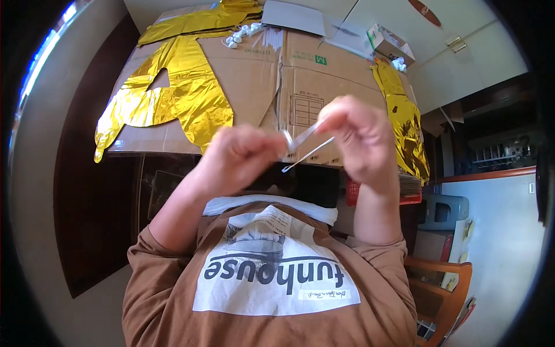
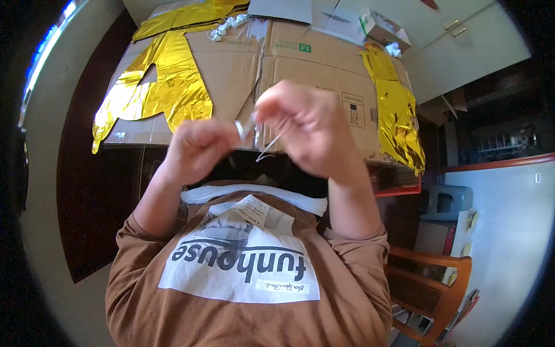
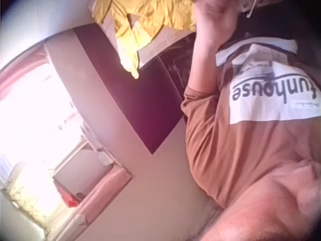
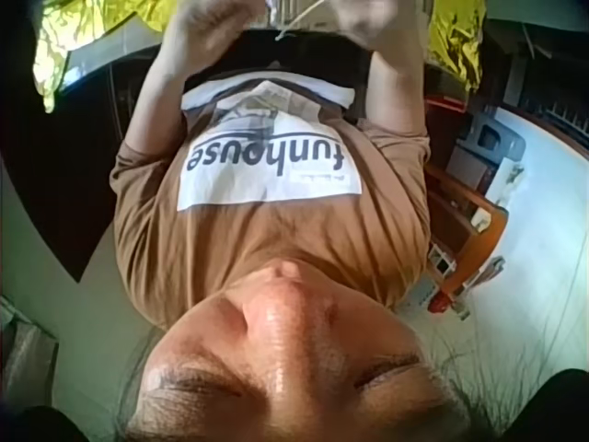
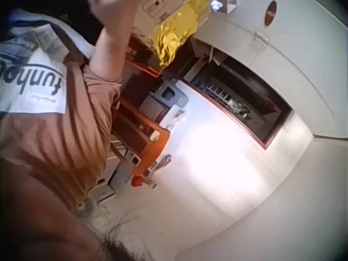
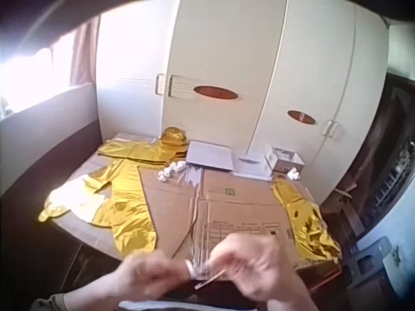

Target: Threading small white foam-like pieces onto a thin white string.

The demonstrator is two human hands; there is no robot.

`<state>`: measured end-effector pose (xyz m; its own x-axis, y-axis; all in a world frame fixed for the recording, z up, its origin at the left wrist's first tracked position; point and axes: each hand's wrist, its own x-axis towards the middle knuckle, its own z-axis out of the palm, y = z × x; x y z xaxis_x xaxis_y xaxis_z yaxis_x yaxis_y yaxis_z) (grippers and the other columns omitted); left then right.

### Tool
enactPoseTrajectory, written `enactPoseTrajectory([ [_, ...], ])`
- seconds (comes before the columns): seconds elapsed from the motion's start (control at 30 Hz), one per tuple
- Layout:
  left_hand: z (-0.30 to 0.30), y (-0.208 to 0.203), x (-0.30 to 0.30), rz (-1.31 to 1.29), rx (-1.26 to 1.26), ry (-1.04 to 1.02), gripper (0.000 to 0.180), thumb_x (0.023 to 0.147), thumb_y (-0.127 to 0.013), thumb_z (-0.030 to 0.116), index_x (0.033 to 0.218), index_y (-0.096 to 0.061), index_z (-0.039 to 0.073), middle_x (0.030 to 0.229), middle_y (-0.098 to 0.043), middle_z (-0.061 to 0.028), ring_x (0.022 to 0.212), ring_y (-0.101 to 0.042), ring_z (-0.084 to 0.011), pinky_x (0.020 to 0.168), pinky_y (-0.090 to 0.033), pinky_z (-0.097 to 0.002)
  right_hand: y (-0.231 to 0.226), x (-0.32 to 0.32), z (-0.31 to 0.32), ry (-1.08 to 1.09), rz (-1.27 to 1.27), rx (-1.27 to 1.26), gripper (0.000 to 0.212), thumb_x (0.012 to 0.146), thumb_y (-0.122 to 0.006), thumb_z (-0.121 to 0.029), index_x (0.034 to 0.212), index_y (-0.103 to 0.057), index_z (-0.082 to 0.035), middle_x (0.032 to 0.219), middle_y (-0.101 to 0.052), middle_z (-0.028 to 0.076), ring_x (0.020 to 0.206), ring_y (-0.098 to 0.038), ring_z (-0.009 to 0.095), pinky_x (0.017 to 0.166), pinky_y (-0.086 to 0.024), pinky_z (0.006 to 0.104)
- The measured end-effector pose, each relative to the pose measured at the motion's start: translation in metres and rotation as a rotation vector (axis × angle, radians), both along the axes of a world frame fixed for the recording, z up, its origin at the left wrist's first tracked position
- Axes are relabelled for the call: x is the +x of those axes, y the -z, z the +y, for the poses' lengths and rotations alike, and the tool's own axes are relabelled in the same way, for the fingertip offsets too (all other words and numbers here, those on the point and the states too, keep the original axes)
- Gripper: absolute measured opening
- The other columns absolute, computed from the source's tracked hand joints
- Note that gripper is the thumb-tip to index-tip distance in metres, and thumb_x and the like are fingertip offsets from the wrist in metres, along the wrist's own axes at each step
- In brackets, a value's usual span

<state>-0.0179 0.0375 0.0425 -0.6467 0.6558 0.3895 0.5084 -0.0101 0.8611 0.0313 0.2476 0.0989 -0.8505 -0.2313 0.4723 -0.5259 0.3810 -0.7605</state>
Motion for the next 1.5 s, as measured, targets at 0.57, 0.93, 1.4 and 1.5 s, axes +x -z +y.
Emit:
enactPoseTrajectory([
  [0.57,0.001,-0.021,-0.002,-0.219,0.184,0.297,0.014,0.088,-0.063,0.007,0.098,-0.070,-0.001,0.076,-0.069,-0.0037,0.068,-0.062,-0.0086,0.059,-0.049,-0.0254,0.007,-0.016,-0.005,-0.057,-0.164,-0.059,0.020,0.094,-0.057,-0.017,0.079,-0.057,-0.003,0.070,-0.057,0.001,0.063,-0.050,0.009,0.058,-0.041,0.0232],
  [0.93,0.025,-0.021,0.003,-0.165,0.197,0.103,0.015,0.088,-0.064,0.008,0.099,-0.070,0.000,0.081,-0.068,-0.0025,0.071,-0.060,-0.0067,0.063,-0.049,-0.0230,0.001,-0.026,0.010,-0.032,-0.115,0.016,0.020,0.095,-0.055,-0.018,0.083,-0.057,-0.003,0.071,-0.056,0.001,0.065,-0.049,0.007,0.058,-0.039,0.0225],
  [1.4,0.019,-0.017,-0.017,-0.394,0.139,-0.100,0.017,0.092,-0.060,0.008,0.103,-0.068,-0.002,0.085,-0.068,-0.0002,0.076,-0.055,-0.0026,0.069,-0.047,-0.0189,0.008,-0.022,0.002,-0.270,-0.094,-0.054,0.011,0.090,-0.057,-0.011,0.082,-0.058,-0.003,0.070,-0.058,0.006,0.067,-0.059,0.016,0.062,-0.046,0.0295],
  [1.5,0.018,-0.028,-0.001,-0.628,0.151,0.145,0.017,0.092,-0.061,0.011,0.102,-0.069,-0.001,0.084,-0.067,-0.0001,0.078,-0.056,-0.0035,0.071,-0.048,-0.0201,0.010,-0.042,0.015,-0.083,-0.215,-0.108,0.010,0.090,-0.059,-0.009,0.082,-0.058,-0.003,0.070,-0.058,0.006,0.067,-0.058,0.015,0.063,-0.047,0.0282],
])
